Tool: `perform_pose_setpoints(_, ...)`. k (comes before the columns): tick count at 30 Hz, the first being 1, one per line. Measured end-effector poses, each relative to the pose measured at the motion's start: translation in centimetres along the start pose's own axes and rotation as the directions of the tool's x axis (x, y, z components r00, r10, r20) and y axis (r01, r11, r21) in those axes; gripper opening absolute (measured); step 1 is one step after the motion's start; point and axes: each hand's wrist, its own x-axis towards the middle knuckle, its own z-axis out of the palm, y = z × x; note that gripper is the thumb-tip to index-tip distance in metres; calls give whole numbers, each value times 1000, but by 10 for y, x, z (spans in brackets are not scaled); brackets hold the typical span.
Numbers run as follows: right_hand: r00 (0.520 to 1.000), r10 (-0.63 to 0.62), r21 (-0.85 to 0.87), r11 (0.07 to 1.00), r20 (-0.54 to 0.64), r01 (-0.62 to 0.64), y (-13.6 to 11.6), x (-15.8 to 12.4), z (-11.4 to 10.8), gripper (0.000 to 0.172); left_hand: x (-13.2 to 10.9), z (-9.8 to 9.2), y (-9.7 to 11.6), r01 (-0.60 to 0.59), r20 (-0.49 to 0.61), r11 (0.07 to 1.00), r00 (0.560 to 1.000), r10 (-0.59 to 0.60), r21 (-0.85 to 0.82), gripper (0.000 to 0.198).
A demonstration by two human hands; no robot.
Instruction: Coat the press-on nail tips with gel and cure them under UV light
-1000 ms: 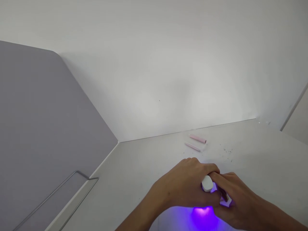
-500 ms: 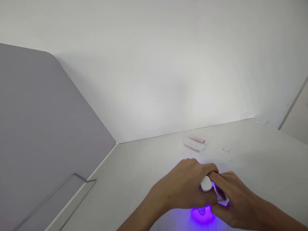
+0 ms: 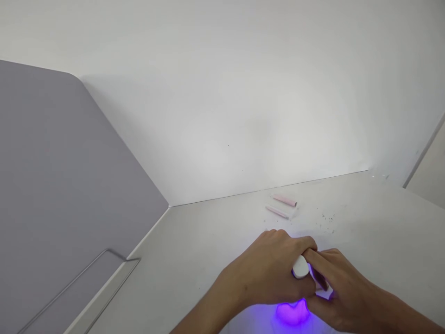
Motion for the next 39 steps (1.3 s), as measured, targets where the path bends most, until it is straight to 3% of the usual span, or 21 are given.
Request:
perform_pose_setpoints(9,989,-68,-5,998,-128,68,9,-5,13,23,-1,3,0,-29,-49,999,998,30,29,10)
perform_pose_setpoints(15,995,-64,-42,997,-73,61,6,-5,6,22,-1,3,0,-14,-33,999,999,15,49,11)
perform_pose_setpoints(21,989,-63,-9,998,-135,62,7,-7,13,23,-2,3,1,-19,-41,1000,999,20,23,10)
perform_pose_setpoints(39,998,-30,19,999,-62,32,3,-2,7,24,-2,1,2,-13,-28,999,999,14,39,10)
